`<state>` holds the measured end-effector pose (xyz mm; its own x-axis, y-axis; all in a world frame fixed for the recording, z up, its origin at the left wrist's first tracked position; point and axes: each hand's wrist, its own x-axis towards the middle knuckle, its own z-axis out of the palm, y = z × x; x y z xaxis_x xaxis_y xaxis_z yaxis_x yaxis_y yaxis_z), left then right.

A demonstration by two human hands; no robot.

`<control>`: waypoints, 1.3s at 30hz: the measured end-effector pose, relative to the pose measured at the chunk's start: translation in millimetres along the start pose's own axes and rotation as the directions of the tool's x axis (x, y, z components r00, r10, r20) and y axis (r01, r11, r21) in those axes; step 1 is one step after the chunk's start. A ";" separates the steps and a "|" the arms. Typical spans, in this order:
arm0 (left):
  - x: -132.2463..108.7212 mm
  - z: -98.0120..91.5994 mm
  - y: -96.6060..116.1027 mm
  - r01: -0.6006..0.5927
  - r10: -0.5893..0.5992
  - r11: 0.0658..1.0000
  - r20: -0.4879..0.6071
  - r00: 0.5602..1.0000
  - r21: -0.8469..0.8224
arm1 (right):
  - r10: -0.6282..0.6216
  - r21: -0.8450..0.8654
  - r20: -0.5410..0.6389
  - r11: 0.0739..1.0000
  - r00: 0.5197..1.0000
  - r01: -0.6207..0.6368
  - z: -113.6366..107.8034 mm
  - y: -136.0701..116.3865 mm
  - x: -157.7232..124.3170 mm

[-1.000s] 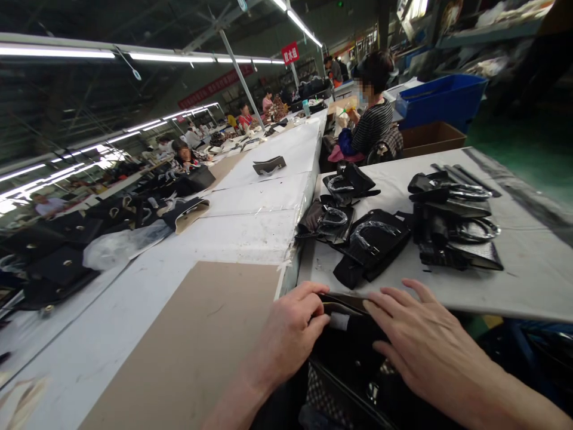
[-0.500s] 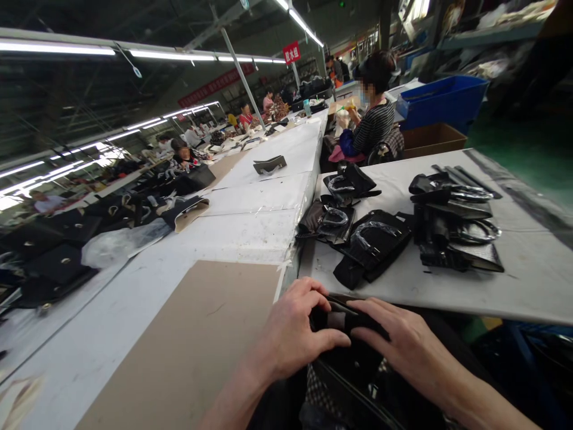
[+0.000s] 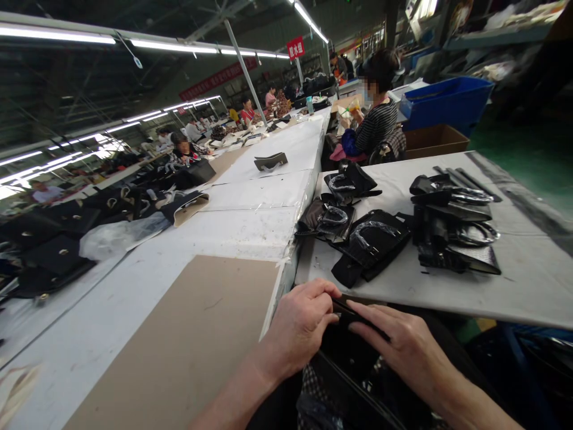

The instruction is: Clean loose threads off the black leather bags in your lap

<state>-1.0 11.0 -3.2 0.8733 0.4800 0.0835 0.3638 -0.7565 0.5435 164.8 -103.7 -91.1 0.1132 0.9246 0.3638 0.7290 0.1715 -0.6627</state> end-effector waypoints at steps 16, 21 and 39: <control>-3.5 3.1 0.5 0.025 -0.024 1.000 -0.058 0.998 0.017 | 0.028 0.141 0.037 0.989 0.999 -0.033 -1.4 -8.2 -2.1; -7.8 0.9 2.6 0.020 -0.020 1.000 -0.063 0.998 0.006 | -0.062 0.077 0.099 0.996 0.993 0.055 -10.3 -18.7 1.8; -20.3 -14.6 13.3 0.239 -0.234 0.970 -0.091 0.968 0.050 | -0.073 0.023 0.075 0.997 0.994 0.072 0.1 -21.5 24.1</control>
<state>-18.5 -2.4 14.5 0.7308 0.6819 0.0300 0.5775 -0.6411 0.5054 151.8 -85.0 -68.1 0.0086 0.9323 0.3615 0.7192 0.2453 -0.6500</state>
